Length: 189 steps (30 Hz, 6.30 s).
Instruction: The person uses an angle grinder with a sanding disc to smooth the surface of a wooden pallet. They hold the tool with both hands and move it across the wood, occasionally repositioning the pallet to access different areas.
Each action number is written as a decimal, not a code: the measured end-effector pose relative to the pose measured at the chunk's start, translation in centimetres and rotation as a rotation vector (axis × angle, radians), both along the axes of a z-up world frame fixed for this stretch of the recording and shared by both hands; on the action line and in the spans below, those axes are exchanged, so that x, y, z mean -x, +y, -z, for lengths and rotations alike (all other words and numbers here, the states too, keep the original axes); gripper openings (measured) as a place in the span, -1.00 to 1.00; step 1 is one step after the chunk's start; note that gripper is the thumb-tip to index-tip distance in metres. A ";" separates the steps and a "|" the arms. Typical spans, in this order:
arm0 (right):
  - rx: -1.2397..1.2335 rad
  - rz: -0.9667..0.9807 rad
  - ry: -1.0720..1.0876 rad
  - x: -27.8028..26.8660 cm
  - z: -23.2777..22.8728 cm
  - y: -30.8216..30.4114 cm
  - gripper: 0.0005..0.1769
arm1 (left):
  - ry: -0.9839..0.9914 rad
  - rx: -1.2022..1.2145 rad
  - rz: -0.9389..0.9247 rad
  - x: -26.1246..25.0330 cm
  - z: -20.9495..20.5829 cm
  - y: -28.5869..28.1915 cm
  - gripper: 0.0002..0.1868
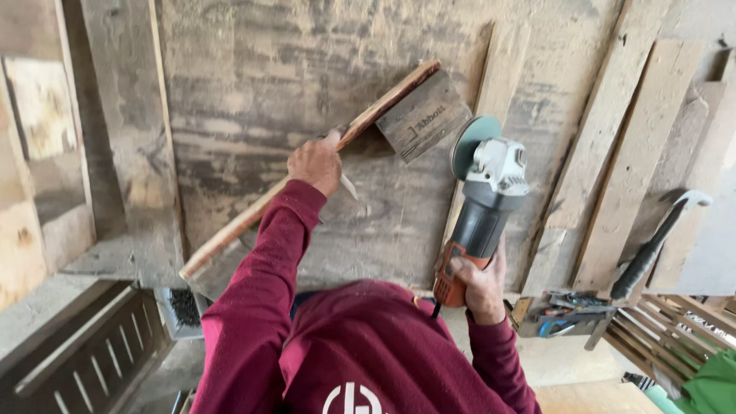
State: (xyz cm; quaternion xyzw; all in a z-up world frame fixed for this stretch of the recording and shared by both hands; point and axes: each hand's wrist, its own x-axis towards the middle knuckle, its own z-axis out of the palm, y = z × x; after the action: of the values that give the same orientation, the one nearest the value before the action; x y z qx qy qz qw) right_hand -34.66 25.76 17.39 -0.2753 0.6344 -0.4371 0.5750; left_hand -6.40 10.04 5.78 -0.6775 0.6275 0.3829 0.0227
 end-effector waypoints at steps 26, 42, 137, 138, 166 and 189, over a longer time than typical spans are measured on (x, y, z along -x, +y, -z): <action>0.037 0.244 -0.044 -2.1 -4.5 12.7 -0.23 | -0.109 0.275 0.215 0.8 1.2 8.8 -0.60; 0.111 0.368 -0.178 -6.8 -1.6 14.2 -0.40 | 0.943 0.645 0.720 5.8 -13.5 23.8 -0.30; -0.049 -0.830 0.373 3.8 -4.4 2.0 0.17 | 1.581 -0.678 -1.150 17.8 -8.0 17.5 -0.57; -0.077 -0.834 0.367 3.7 -4.6 1.9 0.17 | 1.565 -0.693 -1.161 17.7 -8.2 17.4 -0.57; -0.331 -0.964 0.265 2.1 -9.3 -8.0 0.07 | 1.704 -0.888 -1.355 15.7 -12.6 9.6 -0.71; -0.458 -0.916 0.302 4.7 -9.1 -8.9 0.12 | 1.799 -0.768 -1.242 18.6 -11.8 8.1 -0.71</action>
State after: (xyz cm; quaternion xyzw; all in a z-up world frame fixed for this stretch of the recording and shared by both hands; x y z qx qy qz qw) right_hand -39.38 16.89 26.48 -0.4514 0.6043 0.0529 0.6544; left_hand -24.96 18.14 17.55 -0.3002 -0.1814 0.8372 -0.4197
